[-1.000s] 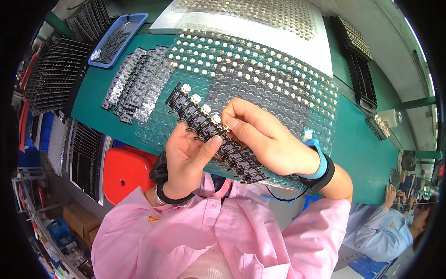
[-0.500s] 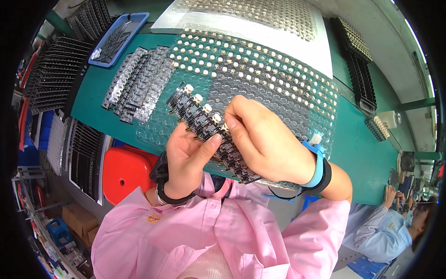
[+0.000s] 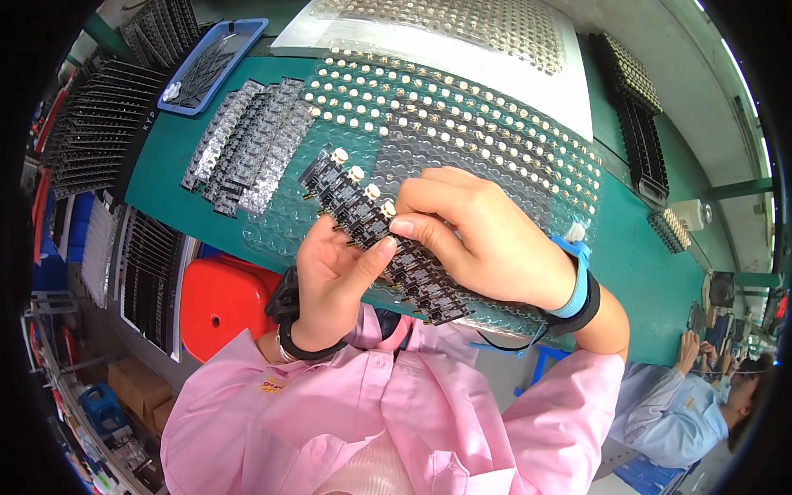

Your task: The person picks up a circuit board and repeatedly presses small white components onto it by hand. After filling the board, they place it into a black rack.

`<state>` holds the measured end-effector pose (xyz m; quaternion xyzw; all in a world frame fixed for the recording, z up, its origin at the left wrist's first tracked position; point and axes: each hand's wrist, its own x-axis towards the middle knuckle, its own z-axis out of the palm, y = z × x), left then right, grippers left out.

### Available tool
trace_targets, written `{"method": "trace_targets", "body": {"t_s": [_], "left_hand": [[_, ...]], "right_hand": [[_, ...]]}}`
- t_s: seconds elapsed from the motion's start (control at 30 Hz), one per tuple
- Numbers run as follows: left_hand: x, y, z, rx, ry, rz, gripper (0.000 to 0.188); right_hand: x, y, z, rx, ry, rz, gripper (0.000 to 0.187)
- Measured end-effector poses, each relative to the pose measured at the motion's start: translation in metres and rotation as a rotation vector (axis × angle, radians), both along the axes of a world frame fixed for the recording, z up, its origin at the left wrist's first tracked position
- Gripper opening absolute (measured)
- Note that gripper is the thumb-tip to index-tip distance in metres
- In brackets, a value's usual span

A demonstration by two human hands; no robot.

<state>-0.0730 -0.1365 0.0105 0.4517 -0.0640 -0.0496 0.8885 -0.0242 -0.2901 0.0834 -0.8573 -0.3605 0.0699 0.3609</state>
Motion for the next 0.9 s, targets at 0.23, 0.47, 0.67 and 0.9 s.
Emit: {"method": "trace_targets", "body": {"t_s": [0.23, 0.47, 0.67, 0.9], "left_hand": [[0.005, 0.011, 0.003, -0.039, 0.038, 0.067, 0.026], [0.005, 0.023, 0.003, -0.126, 0.073, 0.127, 0.025], [0.006, 0.03, 0.003, -0.109, 0.095, 0.144, 0.025], [0.006, 0.025, 0.006, -0.123, 0.093, 0.147, 0.024]], "right_hand": [[0.045, -0.001, 0.003, -0.021, 0.07, -0.144, 0.013], [0.103, 0.01, -0.052, -0.136, -0.364, 0.013, 0.009], [0.11, 0.014, -0.072, -0.169, -0.385, 0.037, 0.009], [0.105, 0.013, -0.07, -0.133, -0.417, 0.023, 0.009]]}}
